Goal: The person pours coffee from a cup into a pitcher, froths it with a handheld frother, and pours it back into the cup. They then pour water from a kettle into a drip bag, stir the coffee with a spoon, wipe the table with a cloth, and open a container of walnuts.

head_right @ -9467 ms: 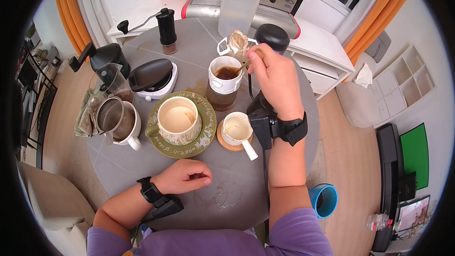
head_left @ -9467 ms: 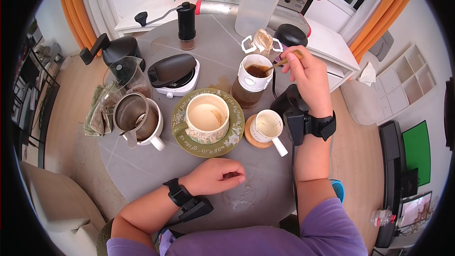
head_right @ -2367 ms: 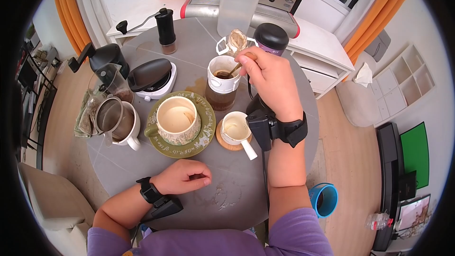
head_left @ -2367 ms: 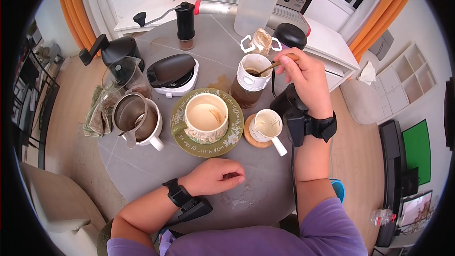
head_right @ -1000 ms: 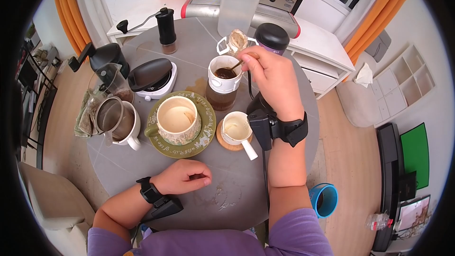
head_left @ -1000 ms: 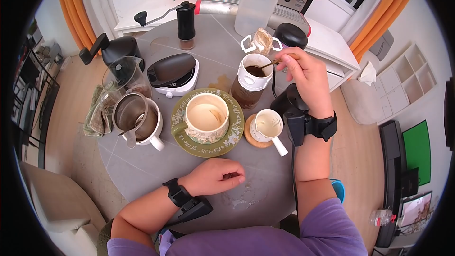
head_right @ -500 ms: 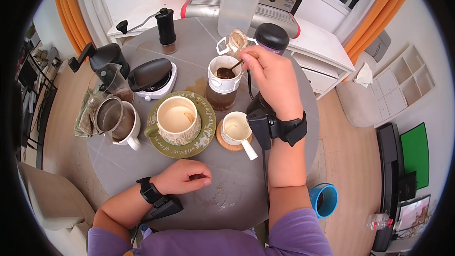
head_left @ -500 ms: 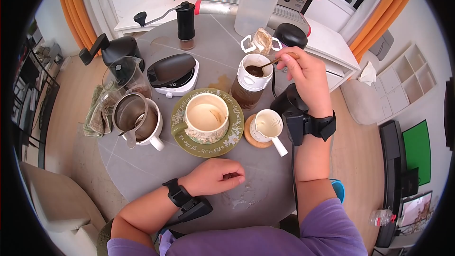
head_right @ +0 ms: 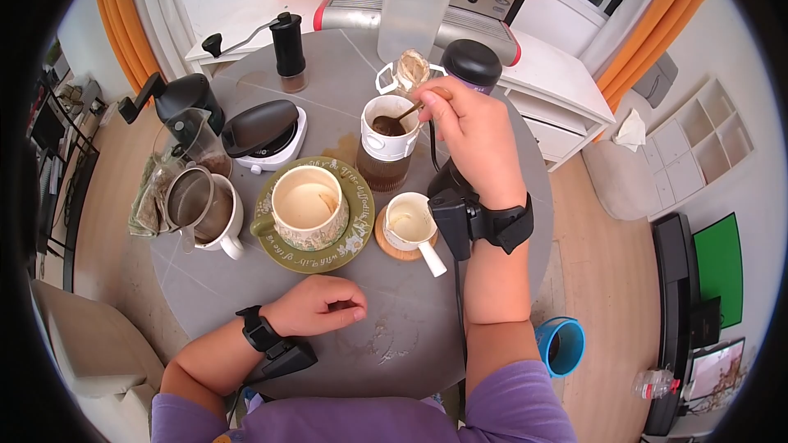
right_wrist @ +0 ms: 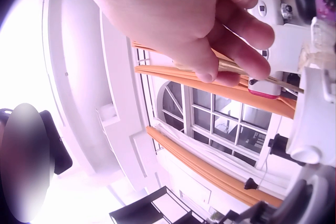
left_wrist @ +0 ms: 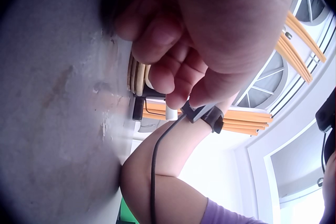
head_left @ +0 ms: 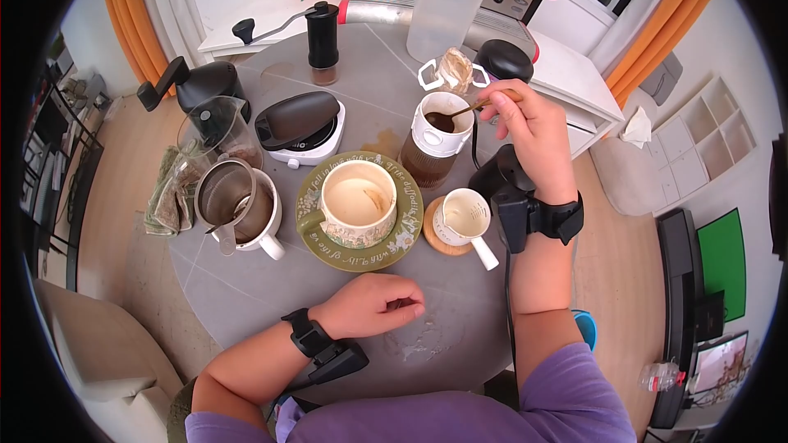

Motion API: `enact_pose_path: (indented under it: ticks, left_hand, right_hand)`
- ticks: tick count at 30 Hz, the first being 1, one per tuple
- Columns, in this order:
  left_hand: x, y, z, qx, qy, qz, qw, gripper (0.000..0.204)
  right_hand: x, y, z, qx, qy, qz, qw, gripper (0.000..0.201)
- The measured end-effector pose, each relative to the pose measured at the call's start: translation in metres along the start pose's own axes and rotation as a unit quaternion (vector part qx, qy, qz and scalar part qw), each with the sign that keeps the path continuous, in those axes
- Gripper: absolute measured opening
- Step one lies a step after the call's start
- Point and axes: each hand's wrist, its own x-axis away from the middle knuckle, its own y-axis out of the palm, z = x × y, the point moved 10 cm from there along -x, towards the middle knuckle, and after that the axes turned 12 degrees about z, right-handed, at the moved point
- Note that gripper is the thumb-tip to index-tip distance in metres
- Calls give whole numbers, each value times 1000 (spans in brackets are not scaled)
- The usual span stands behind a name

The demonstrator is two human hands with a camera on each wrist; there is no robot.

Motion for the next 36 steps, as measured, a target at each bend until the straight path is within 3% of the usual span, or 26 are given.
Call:
enact_pose_path:
  ticks: [7,10,13,19,27,36]
  left_hand:
    - [-1,0,3,0,4,1,1000,10]
    - [-1,0,2,3,3,2,1000,10]
    - [-1,0,3,-5,4,0,1000,10]
    - [0,-1,1,-4,0,5,1000,10]
    - [0,-1,0,0,-6,8,1000,11]
    - [0,-2,-1,-4,-1,12,1000,10]
  right_hand:
    - [1,5,1,-5,12,-26,1000,15]
    - [-1,-2,1,24,-1,5,1000,15]
    - [2,6,2,25,9,-37,999,15]
    - [-1,-4,2,20,0,11,1000,15]
    - [4,6,-3,-14,2,-64,998,16]
    - [4,8,-6,-8,-10,-53,999,15]
